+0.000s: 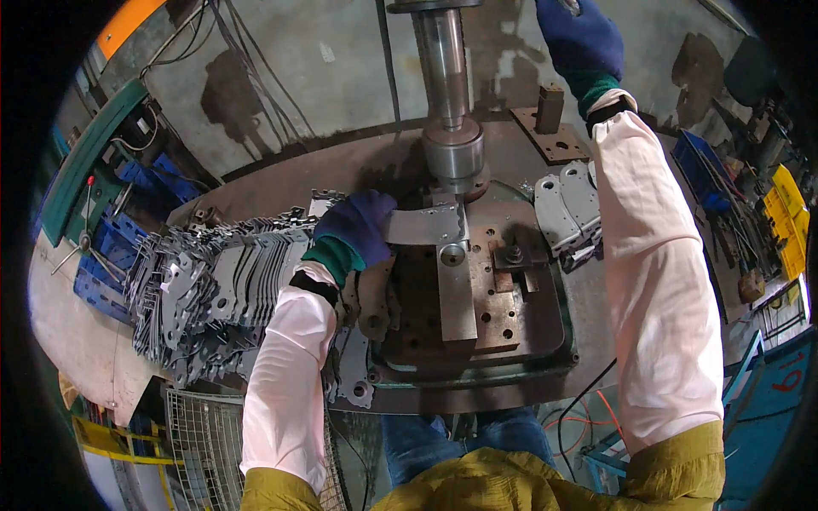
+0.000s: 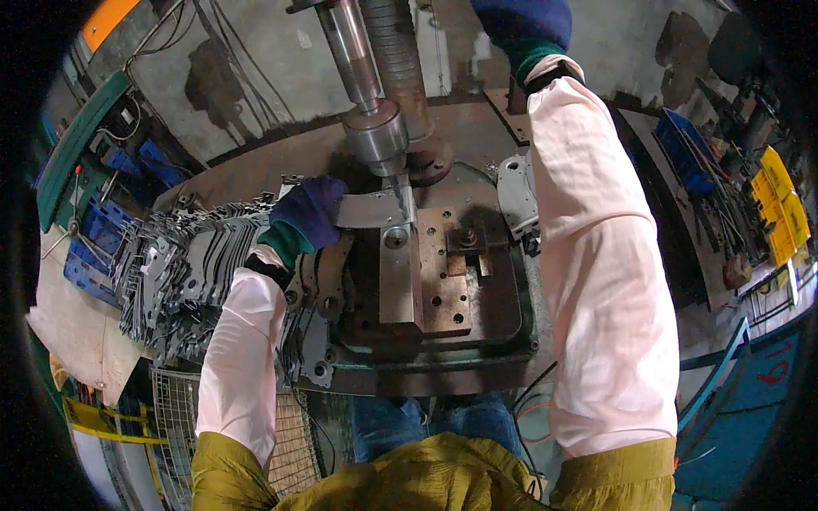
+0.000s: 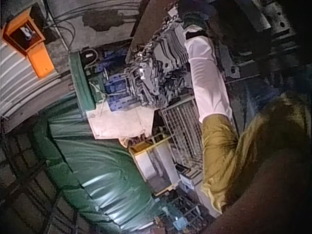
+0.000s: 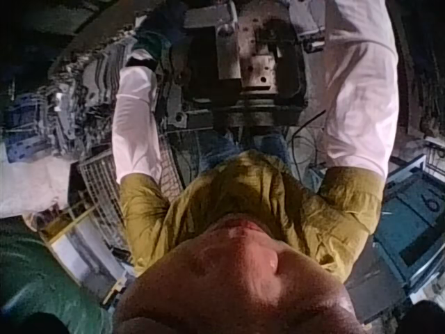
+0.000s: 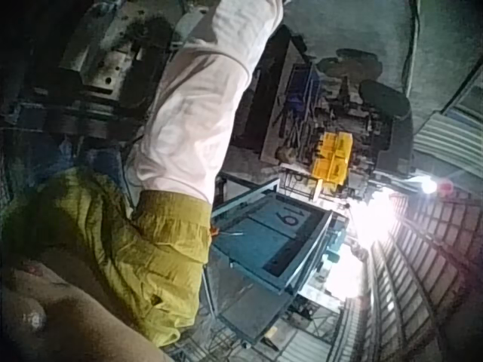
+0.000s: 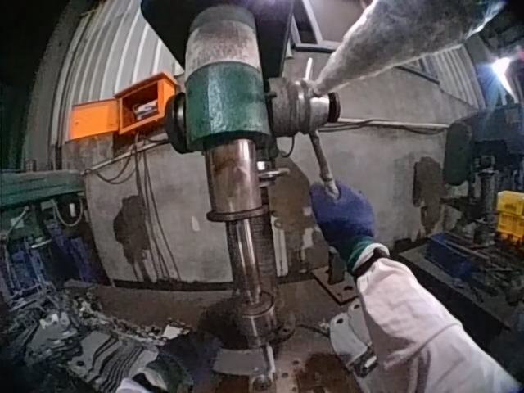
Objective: The recorder uses a stationary drill press to drill precision holes into individual metal plates from a stack, and subsequently performs secondary manipulation on a plate with a manual tool.
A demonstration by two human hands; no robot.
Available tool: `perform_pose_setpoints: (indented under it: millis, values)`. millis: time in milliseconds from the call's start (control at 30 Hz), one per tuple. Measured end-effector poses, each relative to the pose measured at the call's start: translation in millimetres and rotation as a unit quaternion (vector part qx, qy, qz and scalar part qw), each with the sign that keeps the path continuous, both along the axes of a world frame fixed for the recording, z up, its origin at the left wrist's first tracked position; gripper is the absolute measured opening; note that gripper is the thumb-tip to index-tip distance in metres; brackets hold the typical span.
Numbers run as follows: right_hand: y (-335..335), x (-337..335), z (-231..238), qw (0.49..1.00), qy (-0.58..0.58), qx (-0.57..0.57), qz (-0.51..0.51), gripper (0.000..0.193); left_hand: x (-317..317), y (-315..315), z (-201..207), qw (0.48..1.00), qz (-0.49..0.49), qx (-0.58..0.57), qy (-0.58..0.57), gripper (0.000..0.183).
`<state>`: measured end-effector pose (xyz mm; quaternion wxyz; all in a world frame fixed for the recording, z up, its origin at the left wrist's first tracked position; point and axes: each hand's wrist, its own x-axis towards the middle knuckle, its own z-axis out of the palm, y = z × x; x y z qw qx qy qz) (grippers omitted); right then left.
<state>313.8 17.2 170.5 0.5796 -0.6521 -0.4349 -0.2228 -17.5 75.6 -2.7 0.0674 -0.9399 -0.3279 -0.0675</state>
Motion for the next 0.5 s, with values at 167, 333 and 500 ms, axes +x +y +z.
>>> perform_pose_setpoints:
  millis: [167,333,500]
  values:
    - [2.4,-0.2,-2.5,1.0,-0.014,0.021,0.001,0.042,-1.4,0.5,1.6,1.0,0.003,-0.01,0.011,0.048]
    - [0.1,-3.5,1.4,1.0,0.009,0.003,0.003,0.043,-3.0,5.7,-4.3,1.0,-0.003,-0.005,0.027,0.052]
    - [-2.4,-5.3,2.3,0.999,0.022,-0.007,0.029,0.043,-3.0,6.3,-7.3,1.0,0.002,-0.005,0.025,0.052]
